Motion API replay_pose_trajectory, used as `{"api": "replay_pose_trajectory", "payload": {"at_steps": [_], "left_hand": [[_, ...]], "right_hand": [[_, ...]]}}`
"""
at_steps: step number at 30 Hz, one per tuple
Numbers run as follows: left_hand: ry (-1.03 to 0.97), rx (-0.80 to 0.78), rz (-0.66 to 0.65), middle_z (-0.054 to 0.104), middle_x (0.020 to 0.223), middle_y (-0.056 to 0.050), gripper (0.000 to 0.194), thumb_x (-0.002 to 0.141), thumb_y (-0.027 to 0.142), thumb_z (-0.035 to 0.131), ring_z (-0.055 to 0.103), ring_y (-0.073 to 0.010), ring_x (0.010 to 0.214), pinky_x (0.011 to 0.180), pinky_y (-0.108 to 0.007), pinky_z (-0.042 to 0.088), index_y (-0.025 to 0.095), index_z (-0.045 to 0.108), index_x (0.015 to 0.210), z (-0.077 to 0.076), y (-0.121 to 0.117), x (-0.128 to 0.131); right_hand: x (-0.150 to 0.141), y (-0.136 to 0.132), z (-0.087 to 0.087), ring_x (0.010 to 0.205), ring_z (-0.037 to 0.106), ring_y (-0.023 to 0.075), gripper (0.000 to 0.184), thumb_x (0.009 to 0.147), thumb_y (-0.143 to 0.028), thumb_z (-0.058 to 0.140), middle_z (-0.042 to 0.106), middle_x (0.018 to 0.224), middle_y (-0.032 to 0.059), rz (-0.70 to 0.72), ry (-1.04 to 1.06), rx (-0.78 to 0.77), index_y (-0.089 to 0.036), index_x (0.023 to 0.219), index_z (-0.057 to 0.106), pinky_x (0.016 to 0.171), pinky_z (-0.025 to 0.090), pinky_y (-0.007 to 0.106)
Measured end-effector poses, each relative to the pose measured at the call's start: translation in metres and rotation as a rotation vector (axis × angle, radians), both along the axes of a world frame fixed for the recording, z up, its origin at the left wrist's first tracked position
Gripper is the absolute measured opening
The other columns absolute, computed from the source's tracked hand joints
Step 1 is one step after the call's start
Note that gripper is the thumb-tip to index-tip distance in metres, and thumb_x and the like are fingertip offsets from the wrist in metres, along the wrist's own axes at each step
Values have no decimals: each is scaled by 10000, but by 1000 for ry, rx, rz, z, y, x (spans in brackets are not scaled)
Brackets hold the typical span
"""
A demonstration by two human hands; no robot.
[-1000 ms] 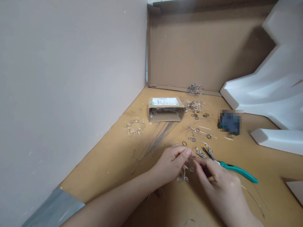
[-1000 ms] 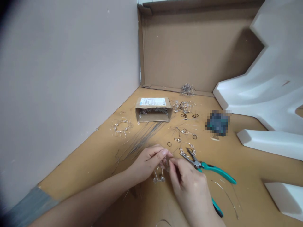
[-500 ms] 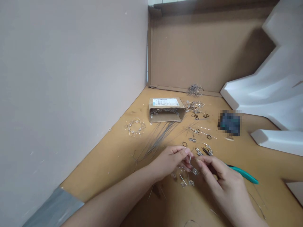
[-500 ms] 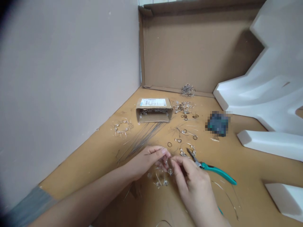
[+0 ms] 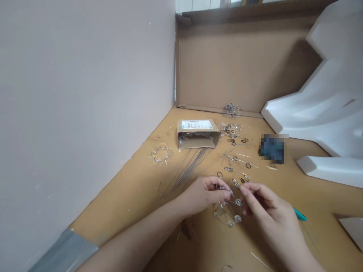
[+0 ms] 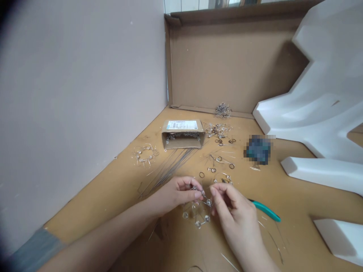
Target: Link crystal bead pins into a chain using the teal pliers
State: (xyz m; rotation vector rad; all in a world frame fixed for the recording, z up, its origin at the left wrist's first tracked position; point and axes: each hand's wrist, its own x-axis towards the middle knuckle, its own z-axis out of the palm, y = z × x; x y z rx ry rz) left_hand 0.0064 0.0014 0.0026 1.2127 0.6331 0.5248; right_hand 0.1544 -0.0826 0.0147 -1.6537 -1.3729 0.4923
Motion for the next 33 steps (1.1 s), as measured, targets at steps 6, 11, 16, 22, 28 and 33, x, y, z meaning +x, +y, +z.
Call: {"api": "replay_pose_trajectory", "payload": {"at_steps": [6,11,16,22,28,33], "left_hand": [[-35,18,6,621,722,-13,235,679,333,680,544,-94,661,715,-255,415,136,605,784,-2,1,1],[-28,78,14,602,722,-13,256,701,378,654,546,-108,694,744,-269,418,142,590,777,-6,1,1],[5,238,26,565,717,-4,181,753,332,594,507,-108,678,686,-252,400,155,578,788,-7,1,-1],[35,323,28,479,665,18,144,765,288,550,414,-93,621,612,-233,335,146,554,746,-2,-1,-2],[10,278,39,459,661,23,123,747,262,551,393,-90,623,608,-226,317,145,525,721,0,-2,-1],[16,251,56,451,647,26,127,730,266,553,396,-90,610,604,-224,317,151,511,694,1,-3,-1]], "right_hand": [[3,1,-3,466,556,128,185,833,-390,502,566,485,-47,10,-26,30,-225,806,580,491,443,223],[3,1,-5,460,548,110,162,837,-361,505,570,491,-53,38,-70,78,-224,791,577,485,439,204],[0,2,-4,439,535,106,157,826,-346,526,559,487,-51,46,-105,100,-223,749,587,455,431,203],[1,3,-10,531,584,112,111,836,-289,532,626,633,-18,129,-239,199,-226,791,612,510,458,210],[-1,2,-13,507,566,81,62,854,-223,522,594,625,-45,154,-366,308,-237,851,583,501,436,177],[-1,2,-13,585,594,87,72,851,-178,517,633,710,-14,176,-433,383,-218,866,575,561,448,176]]}}
